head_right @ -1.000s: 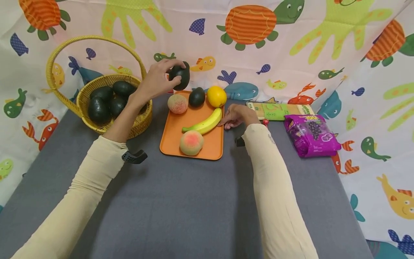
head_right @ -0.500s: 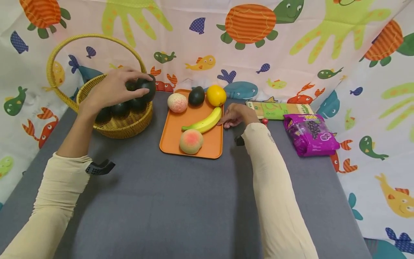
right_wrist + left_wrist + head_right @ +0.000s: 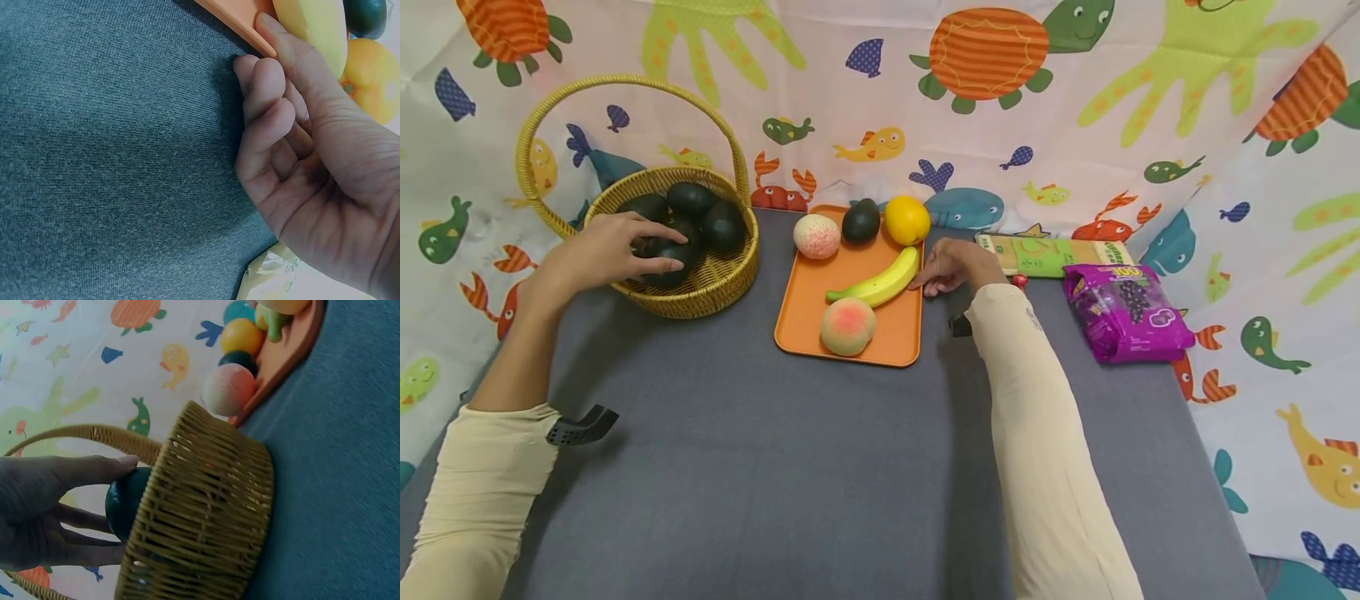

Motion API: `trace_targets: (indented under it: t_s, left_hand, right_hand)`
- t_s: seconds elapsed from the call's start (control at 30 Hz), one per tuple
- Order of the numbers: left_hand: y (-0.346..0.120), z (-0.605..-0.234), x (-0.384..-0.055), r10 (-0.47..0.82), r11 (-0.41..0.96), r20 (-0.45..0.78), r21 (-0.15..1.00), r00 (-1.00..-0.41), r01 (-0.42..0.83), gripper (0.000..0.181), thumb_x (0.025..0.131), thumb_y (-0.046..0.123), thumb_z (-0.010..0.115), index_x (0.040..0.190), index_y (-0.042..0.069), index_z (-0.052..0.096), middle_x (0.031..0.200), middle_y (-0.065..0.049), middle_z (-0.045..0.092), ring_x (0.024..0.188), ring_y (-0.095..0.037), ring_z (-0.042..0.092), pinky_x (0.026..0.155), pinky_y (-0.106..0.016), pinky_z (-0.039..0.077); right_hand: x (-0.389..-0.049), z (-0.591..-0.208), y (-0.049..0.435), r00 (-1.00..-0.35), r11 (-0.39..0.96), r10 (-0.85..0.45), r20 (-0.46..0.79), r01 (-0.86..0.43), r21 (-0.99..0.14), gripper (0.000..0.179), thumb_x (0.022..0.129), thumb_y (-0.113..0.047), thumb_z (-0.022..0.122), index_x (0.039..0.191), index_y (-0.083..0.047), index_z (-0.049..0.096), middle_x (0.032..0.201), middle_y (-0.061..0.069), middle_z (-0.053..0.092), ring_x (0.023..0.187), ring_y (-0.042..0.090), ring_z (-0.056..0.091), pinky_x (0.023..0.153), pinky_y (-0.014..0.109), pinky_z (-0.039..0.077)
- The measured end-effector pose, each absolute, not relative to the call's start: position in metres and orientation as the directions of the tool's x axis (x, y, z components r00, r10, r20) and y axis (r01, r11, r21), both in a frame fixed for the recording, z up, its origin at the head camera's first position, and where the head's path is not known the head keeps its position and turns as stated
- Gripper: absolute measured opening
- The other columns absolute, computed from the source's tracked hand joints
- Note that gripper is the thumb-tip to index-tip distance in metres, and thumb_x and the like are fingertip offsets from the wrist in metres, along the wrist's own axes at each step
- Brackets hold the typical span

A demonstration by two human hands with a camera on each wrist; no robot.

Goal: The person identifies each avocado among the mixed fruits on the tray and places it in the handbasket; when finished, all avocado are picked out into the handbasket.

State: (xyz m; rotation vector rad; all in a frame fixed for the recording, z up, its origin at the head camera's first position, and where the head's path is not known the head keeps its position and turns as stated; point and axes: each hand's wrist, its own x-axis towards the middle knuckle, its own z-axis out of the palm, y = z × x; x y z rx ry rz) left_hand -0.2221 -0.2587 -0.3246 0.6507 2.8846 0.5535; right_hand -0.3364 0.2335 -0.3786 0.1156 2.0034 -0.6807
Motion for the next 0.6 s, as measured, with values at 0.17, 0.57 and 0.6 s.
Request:
trace_targets:
  t_s: [0.17, 0.57, 0.6]
  left_hand:
    - [-0.263, -0.331, -0.22, 0.428, 0.852, -0.088, 0.372, -0.899, 0.369, 0.048, 0.095, 0.035, 0.078, 0.132, 0.008, 0.068, 0.124, -0.03, 0.063, 0.101, -0.038, 0.06, 0.09, -0.056, 0.048]
    - [-0.262, -0.345, -0.221, 0.43, 0.881, -0.191, 0.305, -0.883, 0.363, 0.046, 0.097, 0.026, 0.075, 0.131, -0.003, 0.067, 0.123, -0.027, 0.07, 0.11, -0.041, 0.056, 0.095, -0.059, 0.048]
    - [-0.261, -0.345, -0.221, 0.425, 0.883, -0.193, 0.301, -0.884, 0.359, 0.046, 0.097, 0.026, 0.075, 0.132, -0.004, 0.067, 0.126, -0.029, 0.068, 0.113, -0.043, 0.056, 0.097, -0.061, 0.048]
  right_hand:
    - [-0.339, -0.387, 0.238, -0.553, 0.841, -0.166, -0.817, 0.354, -0.41, 0.025, 0.093, -0.029, 0.081, 0.088, -0.005, 0.077, 0.067, 0.0, 0.072, 0.057, 0.008, 0.062, 0.068, 0.019, 0.056]
    - [-0.338, -0.395, 0.239, -0.561, 0.813, -0.191, -0.805, 0.37, -0.45, 0.021, 0.095, -0.024, 0.079, 0.088, -0.004, 0.076, 0.064, -0.001, 0.072, 0.054, 0.004, 0.06, 0.06, 0.016, 0.051]
    - [-0.337, -0.395, 0.238, -0.56, 0.812, -0.19, -0.806, 0.372, -0.45, 0.021, 0.095, -0.024, 0.079, 0.087, -0.004, 0.076, 0.064, -0.001, 0.072, 0.054, 0.004, 0.06, 0.06, 0.016, 0.051]
